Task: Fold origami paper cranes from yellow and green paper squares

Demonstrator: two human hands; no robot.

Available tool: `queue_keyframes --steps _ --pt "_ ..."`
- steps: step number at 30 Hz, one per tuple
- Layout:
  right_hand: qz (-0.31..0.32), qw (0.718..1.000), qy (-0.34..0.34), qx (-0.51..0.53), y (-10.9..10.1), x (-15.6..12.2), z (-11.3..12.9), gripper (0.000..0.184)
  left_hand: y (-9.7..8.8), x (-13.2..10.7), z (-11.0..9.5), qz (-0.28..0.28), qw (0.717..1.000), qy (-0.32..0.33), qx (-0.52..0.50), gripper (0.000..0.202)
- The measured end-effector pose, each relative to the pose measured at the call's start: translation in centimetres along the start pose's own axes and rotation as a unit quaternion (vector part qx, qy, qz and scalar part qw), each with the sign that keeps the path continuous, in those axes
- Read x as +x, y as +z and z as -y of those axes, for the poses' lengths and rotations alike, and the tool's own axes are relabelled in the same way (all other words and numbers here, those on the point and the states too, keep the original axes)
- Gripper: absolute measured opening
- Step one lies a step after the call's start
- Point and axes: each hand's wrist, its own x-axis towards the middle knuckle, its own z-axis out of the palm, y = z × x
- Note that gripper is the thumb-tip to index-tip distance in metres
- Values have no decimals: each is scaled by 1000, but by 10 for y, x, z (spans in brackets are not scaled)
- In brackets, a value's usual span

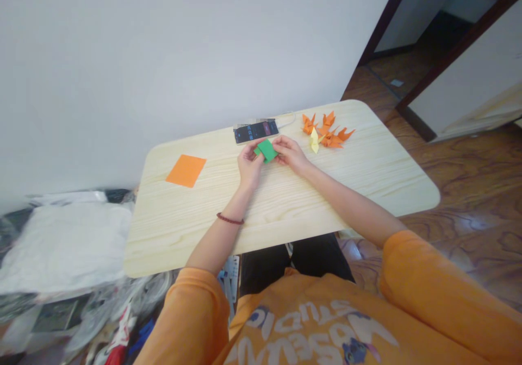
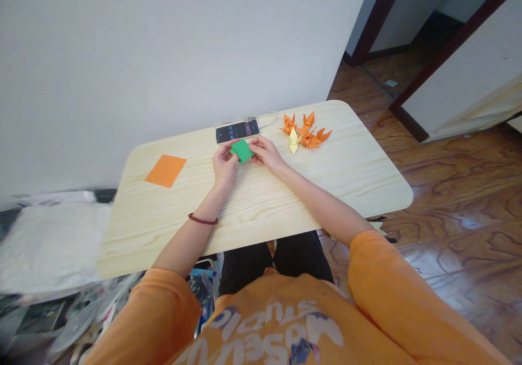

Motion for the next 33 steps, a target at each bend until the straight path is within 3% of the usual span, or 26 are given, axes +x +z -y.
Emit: queue_keyframes --steps 4,9,16,22,26,33 --pt "10 999 -41 -29 -4 0 1 34 -1 3 2 -44 999 4 -8 29" --pt "34 996 -41 -75 -4 -1 6 43 -6 7 12 -74 997 7 -20 26" --pt "-13 997 -36 -62 -5 1 3 35 -8 7 13 -35 997 40 52 19" --pt "7 997 -48 -53 -6 0 5 44 -7 5 9 -26 998 28 59 20" --pt "-6 999 -29 -43 -5 0 5 40 -7 3 7 -20 997 19 78 19" --pt "-42 999 -24 -23 -7 2 1 37 -5 3 1 9 988 29 150 28"
